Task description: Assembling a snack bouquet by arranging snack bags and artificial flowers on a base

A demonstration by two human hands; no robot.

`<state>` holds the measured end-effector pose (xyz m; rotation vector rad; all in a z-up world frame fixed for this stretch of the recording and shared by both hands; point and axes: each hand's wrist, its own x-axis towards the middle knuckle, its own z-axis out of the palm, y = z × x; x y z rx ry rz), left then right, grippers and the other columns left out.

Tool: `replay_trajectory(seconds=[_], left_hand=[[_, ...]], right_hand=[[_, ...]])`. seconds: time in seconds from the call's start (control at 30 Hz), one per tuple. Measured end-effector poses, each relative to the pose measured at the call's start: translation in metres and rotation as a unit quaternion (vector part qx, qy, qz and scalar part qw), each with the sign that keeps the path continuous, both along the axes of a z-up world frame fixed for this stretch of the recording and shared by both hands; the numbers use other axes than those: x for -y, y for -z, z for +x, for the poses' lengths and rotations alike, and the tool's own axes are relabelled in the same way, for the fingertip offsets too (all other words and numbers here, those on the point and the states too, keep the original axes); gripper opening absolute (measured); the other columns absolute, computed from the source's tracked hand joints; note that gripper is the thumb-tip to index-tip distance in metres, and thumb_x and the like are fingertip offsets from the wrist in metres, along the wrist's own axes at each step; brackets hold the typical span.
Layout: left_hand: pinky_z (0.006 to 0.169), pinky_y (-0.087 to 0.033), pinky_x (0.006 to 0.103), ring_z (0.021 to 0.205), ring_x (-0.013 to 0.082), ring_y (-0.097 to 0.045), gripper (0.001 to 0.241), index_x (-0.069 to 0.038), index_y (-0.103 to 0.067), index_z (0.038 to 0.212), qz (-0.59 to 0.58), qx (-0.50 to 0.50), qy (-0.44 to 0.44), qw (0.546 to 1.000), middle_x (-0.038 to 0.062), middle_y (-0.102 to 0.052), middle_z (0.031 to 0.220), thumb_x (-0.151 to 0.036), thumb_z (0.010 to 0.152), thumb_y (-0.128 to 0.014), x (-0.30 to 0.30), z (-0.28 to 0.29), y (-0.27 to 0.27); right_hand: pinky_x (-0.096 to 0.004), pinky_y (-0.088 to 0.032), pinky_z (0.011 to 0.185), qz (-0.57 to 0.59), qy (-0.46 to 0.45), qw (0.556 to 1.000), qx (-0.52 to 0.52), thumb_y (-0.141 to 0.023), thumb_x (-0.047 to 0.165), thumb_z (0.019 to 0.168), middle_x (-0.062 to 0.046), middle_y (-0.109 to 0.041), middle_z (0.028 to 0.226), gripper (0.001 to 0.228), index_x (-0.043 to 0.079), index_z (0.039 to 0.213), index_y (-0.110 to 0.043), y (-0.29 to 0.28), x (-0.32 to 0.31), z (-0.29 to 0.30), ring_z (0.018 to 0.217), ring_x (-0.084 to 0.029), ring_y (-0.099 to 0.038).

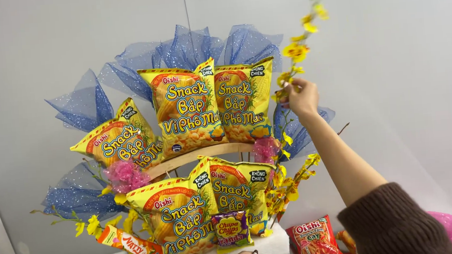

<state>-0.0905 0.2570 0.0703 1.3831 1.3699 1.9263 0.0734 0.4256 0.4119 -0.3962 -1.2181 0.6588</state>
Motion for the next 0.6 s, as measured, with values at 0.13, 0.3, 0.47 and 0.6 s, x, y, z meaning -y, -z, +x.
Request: replay_trajectory(seconds=[0.13,0.3,0.47,0.6], left_hand=[[0.047,-0.052,0.0159,0.04,0.0092,-0.063,0.013,-0.008,-0.078,0.066,0.01,-0.019,-0.015,1.0,0.005,-0.071,0.046,-0.014,0.07,-0.067,-0.004,0.0,-0.01],[0.045,-0.051,0.0152,0.039,0.0086,-0.063,0.014,-0.009,-0.079,0.065,0.016,-0.03,-0.02,0.999,0.005,-0.07,0.045,-0.013,0.07,-0.066,0.005,0.002,-0.019],[0.041,-0.05,0.0152,0.038,0.0099,-0.061,0.015,-0.006,-0.077,0.065,0.004,-0.008,-0.021,1.0,0.008,-0.069,0.046,-0.011,0.072,-0.064,0.02,0.006,-0.032],[0.044,-0.049,0.0135,0.041,0.0077,-0.062,0.017,-0.009,-0.077,0.067,-0.056,-0.009,-0.032,0.998,0.005,-0.069,0.048,-0.015,0.074,-0.062,0.03,0.006,-0.046]], right_hand=[[-0.028,-0.054,0.042,-0.052,0.038,0.994,0.084,-0.06,0.012,0.082,-0.019,-0.062,0.073,0.026,0.001,0.104,-0.053,0.002,-0.008,-0.008,0.046,-0.021,-0.061],[-0.031,-0.057,0.044,-0.099,-0.025,0.991,0.082,-0.06,0.009,0.08,-0.021,-0.062,0.074,0.029,-0.003,0.105,-0.052,0.019,-0.016,-0.016,0.046,-0.024,-0.062],[-0.036,-0.056,0.048,-0.144,0.128,0.947,0.256,-0.069,0.015,0.065,-0.012,-0.064,0.067,0.026,0.016,0.091,-0.068,0.039,-0.039,-0.023,0.052,-0.024,-0.063],[-0.033,-0.057,0.05,-0.148,0.131,0.946,0.256,-0.069,0.017,0.069,-0.011,-0.066,0.08,0.025,0.018,0.094,-0.067,0.048,-0.049,-0.031,0.055,-0.023,-0.064]])
